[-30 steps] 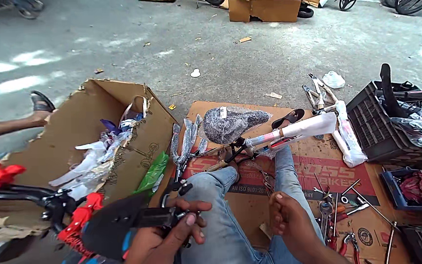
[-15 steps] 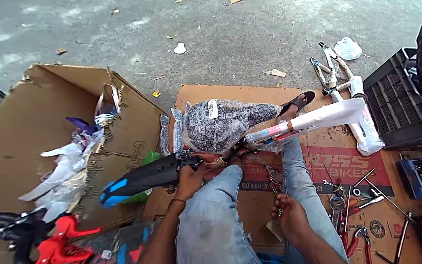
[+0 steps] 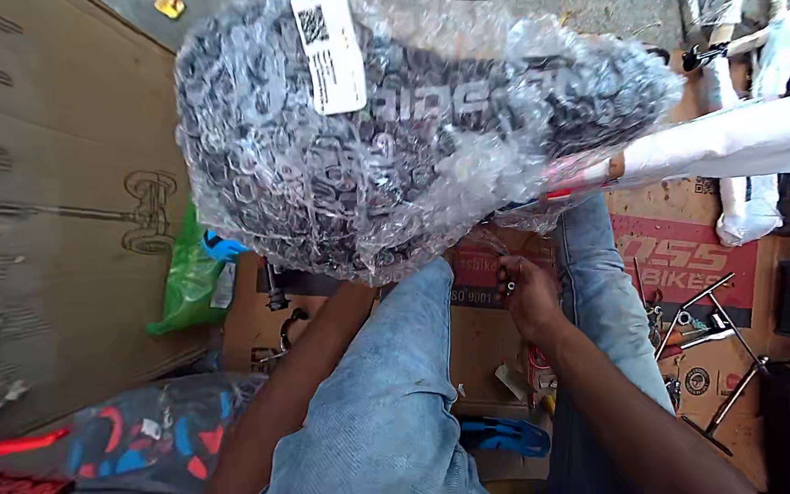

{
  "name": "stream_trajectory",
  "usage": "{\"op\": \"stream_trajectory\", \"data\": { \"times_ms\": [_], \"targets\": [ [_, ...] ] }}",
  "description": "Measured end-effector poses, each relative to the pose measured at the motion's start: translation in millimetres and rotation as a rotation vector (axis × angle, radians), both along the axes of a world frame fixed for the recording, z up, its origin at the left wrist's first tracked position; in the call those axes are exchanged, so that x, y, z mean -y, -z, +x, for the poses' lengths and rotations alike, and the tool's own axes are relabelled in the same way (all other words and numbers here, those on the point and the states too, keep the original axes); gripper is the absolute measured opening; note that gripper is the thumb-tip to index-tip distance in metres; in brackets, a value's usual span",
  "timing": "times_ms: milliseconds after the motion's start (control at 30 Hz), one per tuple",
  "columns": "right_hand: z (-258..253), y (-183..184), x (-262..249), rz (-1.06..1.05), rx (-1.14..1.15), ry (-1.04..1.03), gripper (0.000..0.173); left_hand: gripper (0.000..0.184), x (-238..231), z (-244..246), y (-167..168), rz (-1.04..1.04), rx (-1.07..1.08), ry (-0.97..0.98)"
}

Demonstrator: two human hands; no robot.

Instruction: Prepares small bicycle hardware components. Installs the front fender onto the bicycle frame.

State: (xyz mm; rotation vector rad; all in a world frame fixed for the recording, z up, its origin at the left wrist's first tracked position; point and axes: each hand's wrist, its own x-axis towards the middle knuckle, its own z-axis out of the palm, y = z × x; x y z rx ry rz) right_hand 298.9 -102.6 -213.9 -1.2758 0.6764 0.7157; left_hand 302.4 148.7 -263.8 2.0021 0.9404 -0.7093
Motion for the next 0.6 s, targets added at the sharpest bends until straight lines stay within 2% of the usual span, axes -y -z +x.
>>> {"op": "stream_trajectory", "data": {
  "times_ms": [33, 67, 100, 133, 167, 200, 233, 300, 400, 433, 500, 600],
  "targets": [
    [7.9, -2.3, -0.4, -0.007, 0.04, -0.034, 0.029, 0.042, 10.9, 24.7, -10.2, -0.013, -0.131, -0.039],
    [13.2, -6.5, 2.1, -0.014, 0.068, -0.063, 0.027, 0.044, 5.6, 31.2, -5.9, -0.062, -0.183, 0.035],
    [17.2, -13.3, 6.6, -0.023, 0.088, -0.08, 0.026, 0.045, -4.7, 16.6, 16.9, -0.036, -0.08, 0.128],
    [20.5, -22.0, 11.9, -0.027, 0.096, -0.081, 0.025, 0.046, -15.6, -11.5, 56.4, 0.087, 0.157, 0.201],
    [22.1, -32.2, 18.4, -0.037, 0.103, -0.076, 0.024, 0.048, -22.5, -26.0, 80.3, 0.161, 0.281, 0.234],
    [21.5, -43.8, 26.7, -0.042, 0.117, -0.067, 0.023, 0.052, -22.9, -27.3, 78.3, 0.174, 0.256, 0.262],
    [19.5, -55.4, 36.5, -0.047, 0.14, -0.056, 0.023, 0.053, -19.1, -21.8, 61.1, 0.159, 0.22, 0.268],
    [7.8, -79.5, 58.3, -0.043, 0.184, -0.015, 0.02, 0.046, -6.5, -10.6, 16.7, 0.101, 0.22, 0.284],
    [-24.8, -113.5, 84.9, -0.039, 0.241, 0.049, 0.02, 0.034, 22.2, 11.9, -29.3, 0.001, 0.317, 0.33],
    [-37.5, -120.1, 90.2, -0.032, 0.254, 0.073, 0.02, 0.034, 27.1, 16.7, -31.5, -0.007, 0.297, 0.348],
    [-55.2, -122.8, 97.2, 0.023, 0.247, 0.141, 0.019, 0.038, 21.3, 22.0, -11.8, 0.079, 0.25, 0.35],
    [-71.2, -109.9, 100.8, 0.068, 0.209, 0.19, 0.018, 0.03, 12.1, 21.1, 9.0, 0.074, 0.457, 0.321]
  ]
}}
